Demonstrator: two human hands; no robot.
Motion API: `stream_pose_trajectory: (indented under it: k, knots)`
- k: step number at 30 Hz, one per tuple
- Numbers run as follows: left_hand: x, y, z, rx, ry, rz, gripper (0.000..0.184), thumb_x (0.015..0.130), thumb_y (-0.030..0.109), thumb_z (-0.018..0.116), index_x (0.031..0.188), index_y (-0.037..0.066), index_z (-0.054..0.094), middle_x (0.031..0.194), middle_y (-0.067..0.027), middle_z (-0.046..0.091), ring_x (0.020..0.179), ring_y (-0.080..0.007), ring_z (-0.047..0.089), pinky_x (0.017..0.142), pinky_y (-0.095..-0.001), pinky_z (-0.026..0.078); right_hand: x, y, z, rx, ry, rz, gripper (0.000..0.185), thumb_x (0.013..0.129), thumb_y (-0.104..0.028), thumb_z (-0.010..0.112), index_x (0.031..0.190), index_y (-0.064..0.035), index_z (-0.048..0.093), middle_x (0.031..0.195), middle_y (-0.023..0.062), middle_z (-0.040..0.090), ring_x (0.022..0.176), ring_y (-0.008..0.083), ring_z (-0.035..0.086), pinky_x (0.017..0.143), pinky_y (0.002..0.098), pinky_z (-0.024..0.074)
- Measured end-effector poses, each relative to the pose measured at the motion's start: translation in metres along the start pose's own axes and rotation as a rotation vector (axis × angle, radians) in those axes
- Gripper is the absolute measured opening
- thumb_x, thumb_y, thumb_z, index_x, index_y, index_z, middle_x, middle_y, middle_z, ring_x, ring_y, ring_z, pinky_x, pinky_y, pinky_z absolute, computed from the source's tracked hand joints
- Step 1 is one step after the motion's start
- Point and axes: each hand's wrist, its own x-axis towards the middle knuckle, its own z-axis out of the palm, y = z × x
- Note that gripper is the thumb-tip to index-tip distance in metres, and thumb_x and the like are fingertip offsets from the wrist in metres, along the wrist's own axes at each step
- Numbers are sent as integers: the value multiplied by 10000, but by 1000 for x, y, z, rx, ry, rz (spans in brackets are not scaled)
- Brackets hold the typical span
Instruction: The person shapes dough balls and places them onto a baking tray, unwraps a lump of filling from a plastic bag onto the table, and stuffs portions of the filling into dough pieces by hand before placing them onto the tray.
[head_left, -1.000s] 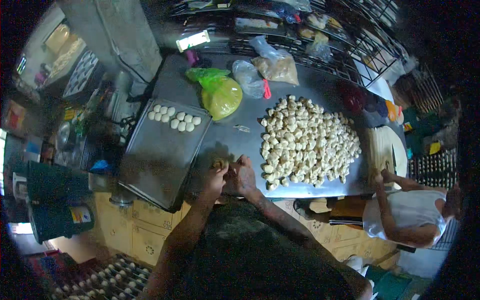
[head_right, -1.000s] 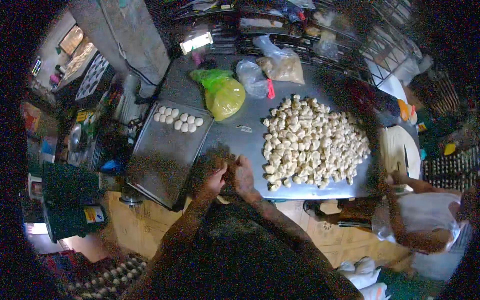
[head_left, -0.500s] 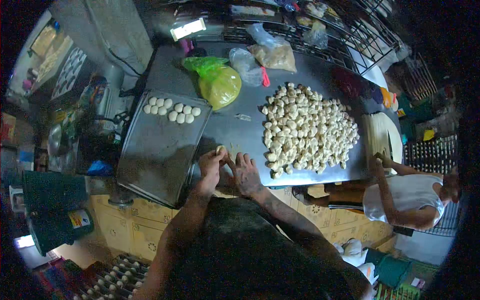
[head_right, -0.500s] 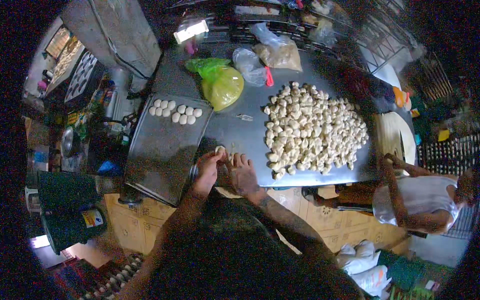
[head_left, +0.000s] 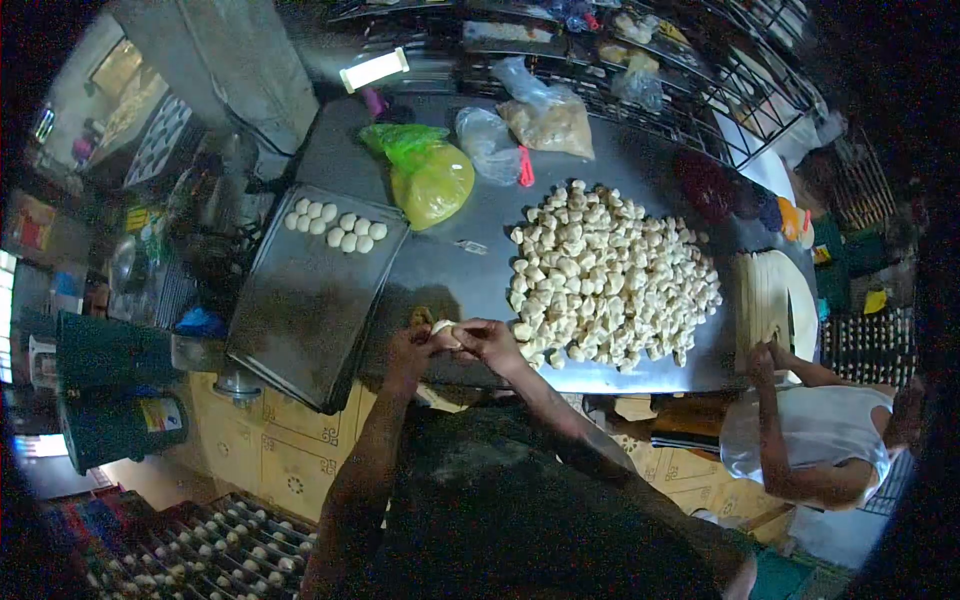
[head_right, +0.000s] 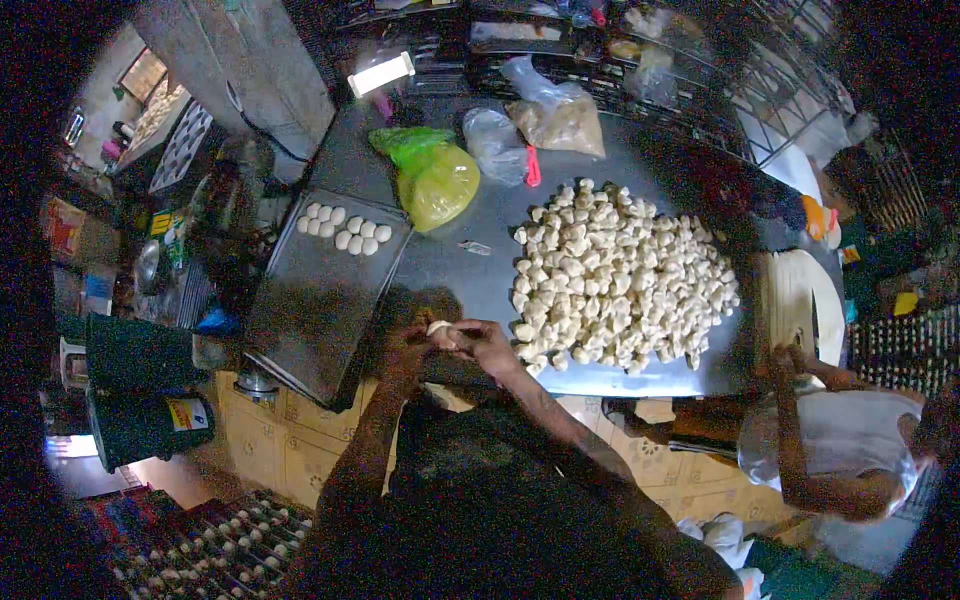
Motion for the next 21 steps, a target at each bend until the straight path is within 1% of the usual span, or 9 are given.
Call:
stream_pose_trajectory:
  k: [1,4,9,11,14,17,18,20,21]
  knots:
    - [1,-4,-4,-2,-5,0,229,847,158,731,966,-35,696,814,-101,688,768,-189,656,734,-321,516,-2,-2,3,22,-2,-3,252,929,-154,695,1110,17,661,939,69,673,850,160,668,723,293,570]
    - [30,-25,-29,419,-148,101,235,851,149,726,983,-42,687,822,-123,690,765,-168,651,692,-331,510,6,6,8,-25,12,-60,240,905,-104,712,1106,17,657,918,69,675,802,151,667,693,292,574]
    - [48,-59,-54,469,-179,394,218,861,135,726,978,-44,687,806,-119,686,753,-145,646,658,-326,502,24,41,20,-235,86,-183,253,853,-1,699,1101,8,651,901,77,681,775,168,671,683,296,574]
    - [36,-47,-57,326,-226,340,225,864,74,706,1068,-18,680,891,-91,702,819,-150,655,652,-320,525,28,48,26,-282,102,-195,274,835,24,693,1105,7,649,896,84,685,780,178,674,687,298,572]
    - [35,-52,-75,248,-201,295,226,883,61,685,1090,-28,672,907,-92,704,820,-153,657,657,-306,529,32,60,35,-985,156,-826,355,773,49,685,1123,-2,647,870,126,684,795,239,683,673,323,550]
    - [45,-55,-84,234,-124,284,210,917,95,663,1044,-73,662,854,-122,691,756,-154,654,675,-284,513,8,26,78,-847,203,-659,321,756,15,707,1074,-12,676,873,153,674,796,287,667,666,352,528]
    - [40,-38,-81,135,-130,115,216,920,99,660,1053,-71,661,865,-122,693,761,-157,657,681,-288,520,3,17,84,-780,224,-579,304,747,-2,717,1049,-18,691,874,166,669,797,311,660,663,366,516]
    - [28,-18,-70,-65,-134,-232,228,928,108,654,1073,-67,660,888,-123,697,771,-162,664,694,-295,533,2,8,73,-855,188,-613,265,750,-16,722,1015,-24,703,870,166,663,787,321,652,661,374,510]
    - [25,-22,-67,-64,-135,-239,228,928,108,654,1073,-67,660,888,-123,697,771,-162,664,694,-295,533,0,4,66,-920,146,-648,226,754,-31,726,980,-30,716,867,166,657,777,330,644,659,383,504]
